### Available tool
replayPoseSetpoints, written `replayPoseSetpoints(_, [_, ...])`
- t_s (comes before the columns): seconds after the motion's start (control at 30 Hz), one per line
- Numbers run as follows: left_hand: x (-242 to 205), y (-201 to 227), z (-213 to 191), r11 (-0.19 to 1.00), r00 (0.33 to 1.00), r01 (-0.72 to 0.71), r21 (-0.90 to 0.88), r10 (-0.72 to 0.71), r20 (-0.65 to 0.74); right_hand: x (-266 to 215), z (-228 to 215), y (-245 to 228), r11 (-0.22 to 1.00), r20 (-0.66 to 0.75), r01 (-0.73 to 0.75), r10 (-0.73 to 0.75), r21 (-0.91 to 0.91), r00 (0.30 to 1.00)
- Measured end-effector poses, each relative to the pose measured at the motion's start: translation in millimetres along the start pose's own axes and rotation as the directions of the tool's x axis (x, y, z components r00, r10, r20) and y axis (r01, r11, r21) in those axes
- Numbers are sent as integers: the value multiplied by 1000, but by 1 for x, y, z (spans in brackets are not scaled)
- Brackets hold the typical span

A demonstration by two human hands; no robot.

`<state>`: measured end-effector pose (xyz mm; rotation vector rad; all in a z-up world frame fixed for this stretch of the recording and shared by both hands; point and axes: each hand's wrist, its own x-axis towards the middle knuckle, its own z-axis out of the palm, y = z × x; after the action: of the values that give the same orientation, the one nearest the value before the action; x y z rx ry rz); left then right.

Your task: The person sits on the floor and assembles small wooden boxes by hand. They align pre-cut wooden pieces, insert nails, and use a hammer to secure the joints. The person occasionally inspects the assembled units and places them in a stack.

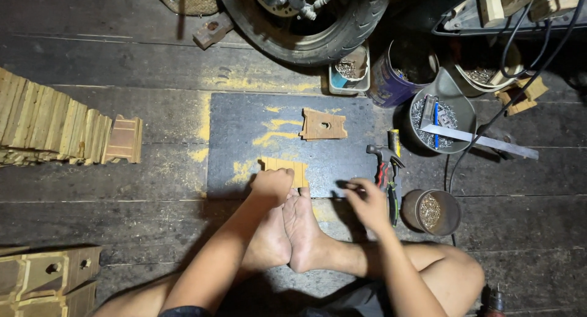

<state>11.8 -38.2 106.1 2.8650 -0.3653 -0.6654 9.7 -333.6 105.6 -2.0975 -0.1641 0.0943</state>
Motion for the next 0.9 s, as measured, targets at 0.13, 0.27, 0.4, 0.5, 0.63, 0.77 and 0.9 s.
replayPoseSetpoints(0.13, [-1,1,4,1000,999,1,-16,-2,-44,-22,-74,14,982,-302,-61,5,-177,953])
replayPoseSetpoints(0.27, [0,0,10,1000,997,9,-18,-10,-72,-39,-150,96,931,-451,-71,-106,-359,886])
replayPoseSetpoints(0.4, [1,4,8,998,999,25,-56,-27,-40,-34,-184,176,748,-348,-321,128,-581,929])
replayPoseSetpoints(0.5, [-1,6,7,998,998,41,-52,-44,-41,-17,-175,193,668,-210,-429,386,-609,898])
replayPoseSetpoints(0.63, [1,5,14,999,997,44,-31,-46,-69,-4,-167,229,603,-141,-453,491,-656,859])
replayPoseSetpoints(0.77, [-7,10,-1,997,998,53,-50,-55,-33,2,-164,235,525,-138,-454,532,-720,835])
replayPoseSetpoints(0.9, [-6,8,-2,996,998,52,-69,-54,-28,-4,-162,196,634,-113,-474,523,-612,845])
